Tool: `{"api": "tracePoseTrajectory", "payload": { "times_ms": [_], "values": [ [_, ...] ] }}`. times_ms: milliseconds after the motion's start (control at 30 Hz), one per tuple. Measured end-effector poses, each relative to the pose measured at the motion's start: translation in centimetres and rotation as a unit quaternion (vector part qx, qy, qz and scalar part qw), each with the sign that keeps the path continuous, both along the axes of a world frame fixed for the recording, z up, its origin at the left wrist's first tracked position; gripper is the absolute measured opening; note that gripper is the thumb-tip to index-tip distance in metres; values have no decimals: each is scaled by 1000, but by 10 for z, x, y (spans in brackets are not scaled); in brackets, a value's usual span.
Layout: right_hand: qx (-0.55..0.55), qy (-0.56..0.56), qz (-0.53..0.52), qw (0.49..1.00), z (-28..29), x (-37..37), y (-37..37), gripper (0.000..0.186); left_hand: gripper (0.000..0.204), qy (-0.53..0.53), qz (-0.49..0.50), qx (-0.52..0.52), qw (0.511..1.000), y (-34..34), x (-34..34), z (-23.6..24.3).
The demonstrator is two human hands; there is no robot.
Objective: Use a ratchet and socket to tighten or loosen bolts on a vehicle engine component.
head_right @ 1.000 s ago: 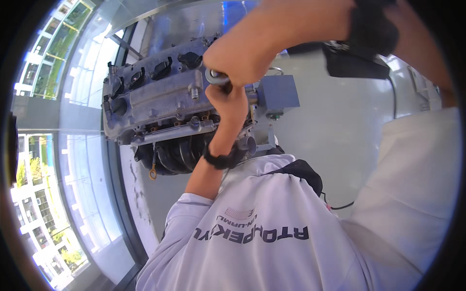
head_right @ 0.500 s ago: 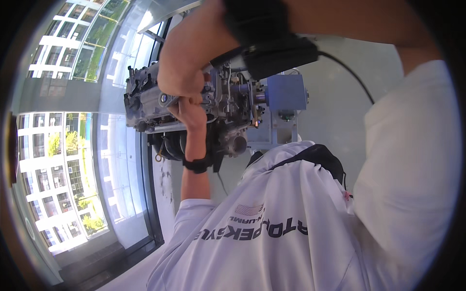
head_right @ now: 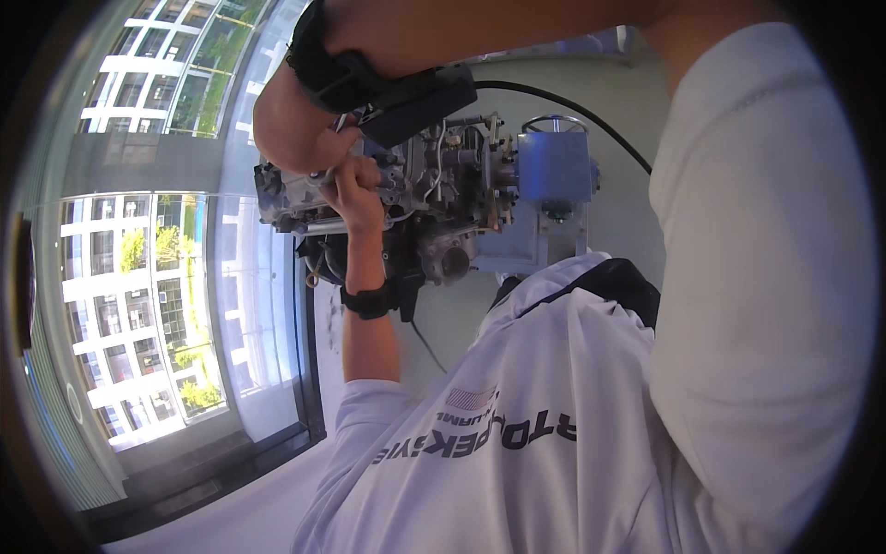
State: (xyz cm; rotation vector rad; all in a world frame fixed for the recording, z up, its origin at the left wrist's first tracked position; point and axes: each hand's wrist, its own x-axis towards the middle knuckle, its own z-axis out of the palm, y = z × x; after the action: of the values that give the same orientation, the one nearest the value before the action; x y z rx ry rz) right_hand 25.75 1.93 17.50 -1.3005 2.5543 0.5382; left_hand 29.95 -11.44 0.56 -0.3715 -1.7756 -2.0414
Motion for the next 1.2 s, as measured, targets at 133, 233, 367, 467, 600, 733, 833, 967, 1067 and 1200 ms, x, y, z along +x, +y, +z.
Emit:
{"api": "tracePoseTrajectory", "payload": {
  "times_ms": [133,233,367,467,600,733,833,967,1067,1200],
  "values": [
    [14,-17,-10,1000,-2,-1,5,20,15,-105,-119,17,987,-5,-4,24],
    [9,-24,-16,1000,-1,2,3,20,20,-108,81,-25,991,13,0,29],
    [-1,13,-10,1000,5,4,-15,21,11,36,208,-113,971,17,-23,4],
    [2,50,-31,998,-1,-6,-11,21,11,-111,-154,59,980,8,-1,19],
    [18,40,-36,998,-2,-1,-17,22,10,-102,-163,18,981,-3,-5,23],
    [19,72,-35,997,1,-2,-31,23,14,-19,12,-74,997,25,2,36],
    [20,137,-46,989,0,-9,-42,23,13,-8,-80,7,997,-10,-13,11],
    [20,-7,-50,999,1,-12,-28,24,11,-134,-140,9,981,-8,3,20],
    [39,-130,-104,985,6,16,-7,24,8,-98,-107,-19,989,1,0,26],
    [8,-148,-105,983,10,9,-27,25,7,-48,-14,15,999,14,-3,29]
  ]
}}
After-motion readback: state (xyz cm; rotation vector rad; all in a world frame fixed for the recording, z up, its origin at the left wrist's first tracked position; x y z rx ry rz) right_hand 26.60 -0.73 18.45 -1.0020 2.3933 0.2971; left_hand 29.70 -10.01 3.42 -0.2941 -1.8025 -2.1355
